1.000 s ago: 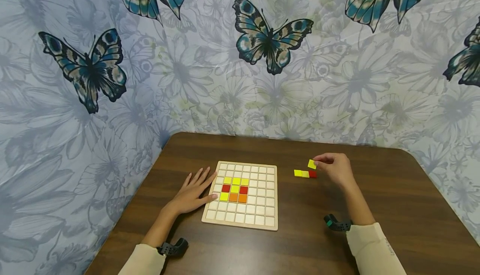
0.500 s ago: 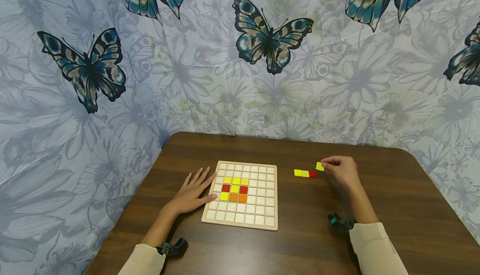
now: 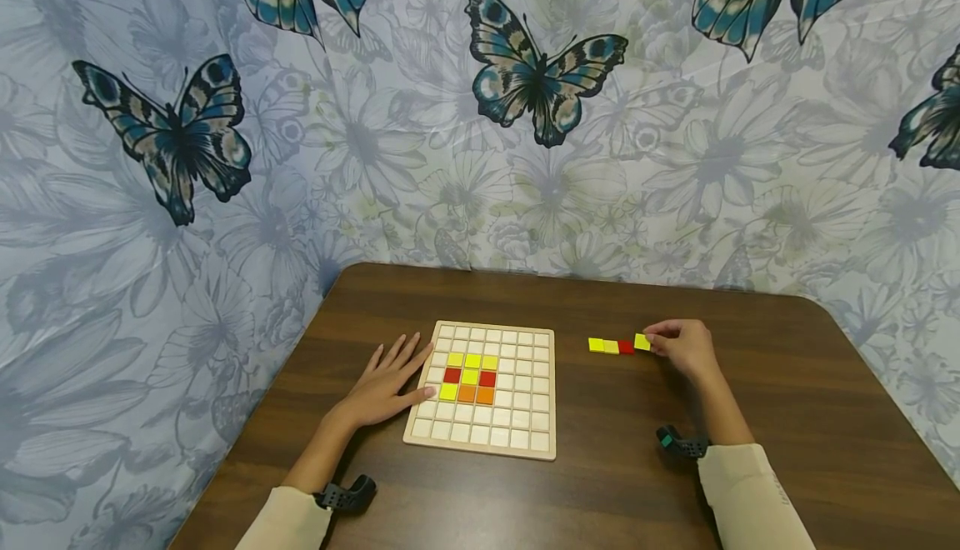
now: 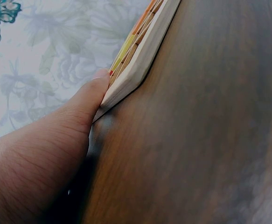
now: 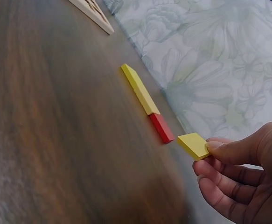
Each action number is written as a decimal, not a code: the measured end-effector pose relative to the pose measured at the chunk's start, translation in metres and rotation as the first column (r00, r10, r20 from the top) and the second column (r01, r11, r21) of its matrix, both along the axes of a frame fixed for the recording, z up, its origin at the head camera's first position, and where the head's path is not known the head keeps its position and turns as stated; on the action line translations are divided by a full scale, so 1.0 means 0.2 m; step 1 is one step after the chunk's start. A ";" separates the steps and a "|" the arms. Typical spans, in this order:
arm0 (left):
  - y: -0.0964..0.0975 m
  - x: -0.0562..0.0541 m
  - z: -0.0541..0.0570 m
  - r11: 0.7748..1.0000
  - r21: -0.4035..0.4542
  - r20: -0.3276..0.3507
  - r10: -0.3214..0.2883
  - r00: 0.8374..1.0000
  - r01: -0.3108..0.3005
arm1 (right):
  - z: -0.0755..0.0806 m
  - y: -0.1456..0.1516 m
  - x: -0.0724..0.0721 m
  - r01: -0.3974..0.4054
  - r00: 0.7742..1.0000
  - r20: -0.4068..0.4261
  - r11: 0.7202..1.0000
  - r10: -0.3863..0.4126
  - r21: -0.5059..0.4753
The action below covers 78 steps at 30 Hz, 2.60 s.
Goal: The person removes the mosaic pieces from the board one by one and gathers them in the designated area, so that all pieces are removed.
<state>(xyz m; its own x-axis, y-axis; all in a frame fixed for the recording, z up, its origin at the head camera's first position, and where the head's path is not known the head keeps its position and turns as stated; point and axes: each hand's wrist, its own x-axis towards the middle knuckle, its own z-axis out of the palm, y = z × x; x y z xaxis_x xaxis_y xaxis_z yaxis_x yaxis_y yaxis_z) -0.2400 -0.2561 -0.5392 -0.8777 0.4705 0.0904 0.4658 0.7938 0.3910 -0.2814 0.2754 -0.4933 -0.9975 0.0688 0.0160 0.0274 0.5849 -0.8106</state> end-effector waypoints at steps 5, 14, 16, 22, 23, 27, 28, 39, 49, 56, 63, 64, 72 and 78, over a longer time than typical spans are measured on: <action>0.00 0.00 0.00 1.000 0.001 -0.007 -0.007 1.000 0.007 | -0.03 0.01 -0.01 -0.009 1.000 0.017 1.000 0.009 -0.006; -0.01 0.00 -0.01 1.000 -0.008 -0.002 0.002 1.000 -0.002 | -0.04 0.00 0.00 -0.004 0.999 0.049 1.000 0.003 0.021; -0.01 0.00 -0.01 1.000 -0.012 0.000 0.004 1.000 -0.004 | -0.04 -0.01 0.00 0.003 0.999 0.042 1.000 -0.004 0.029; 0.00 0.00 0.00 1.000 -0.007 0.001 0.002 1.000 -0.002 | -0.05 -0.02 -0.01 0.015 0.999 0.031 0.999 -0.016 0.049; 0.00 0.00 0.00 1.000 -0.004 -0.003 0.001 1.000 -0.001 | -0.05 -0.02 -0.01 0.017 0.999 0.028 0.999 -0.019 0.049; 0.00 0.01 0.00 1.000 -0.002 -0.016 0.000 1.000 0.000 | -0.05 -0.02 -0.01 0.020 0.999 0.024 0.999 -0.021 0.034; 0.00 0.01 0.00 1.000 -0.004 -0.019 0.000 1.000 0.000 | -0.05 -0.02 -0.01 0.019 0.999 0.025 0.999 -0.020 0.030; 0.00 0.01 0.00 1.000 0.007 -0.017 -0.002 1.000 0.002 | -0.03 -0.03 0.00 0.020 1.000 -0.009 0.999 -0.020 0.038; 0.00 0.00 0.00 1.000 0.001 -0.016 -0.002 1.000 0.002 | 0.05 -0.09 0.02 0.017 0.996 -0.093 0.994 -0.007 0.106; 0.00 0.01 0.01 1.000 0.001 -0.010 -0.003 1.000 0.003 | 0.13 -0.16 0.05 -0.019 0.986 -0.164 0.991 0.042 0.136; 0.00 0.01 0.00 1.000 0.011 -0.016 -0.008 1.000 0.008 | 0.17 -0.26 0.07 -0.071 0.977 -0.191 0.988 0.096 0.135; -0.01 0.00 0.00 1.000 0.011 -0.018 -0.007 1.000 0.007 | 0.17 -0.27 0.07 -0.077 0.976 -0.193 0.988 0.103 0.136; -0.01 0.01 -0.01 1.000 0.006 -0.005 -0.004 1.000 0.004 | 0.16 -0.39 0.10 -0.147 0.966 -0.196 0.983 0.166 0.108; -0.01 0.00 -0.01 1.000 0.019 -0.008 -0.008 1.000 0.008 | 0.17 -0.48 0.12 -0.199 0.954 -0.204 0.973 0.220 0.116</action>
<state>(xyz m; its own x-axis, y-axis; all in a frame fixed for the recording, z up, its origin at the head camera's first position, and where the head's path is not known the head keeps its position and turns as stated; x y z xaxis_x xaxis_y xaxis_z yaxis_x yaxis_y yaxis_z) -0.2391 -0.2587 -0.5410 -0.8730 0.4760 0.1060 0.4755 0.7824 0.4021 -0.2572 0.1792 -0.4603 -0.9616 -0.1536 0.2274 -0.2725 0.6319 -0.7255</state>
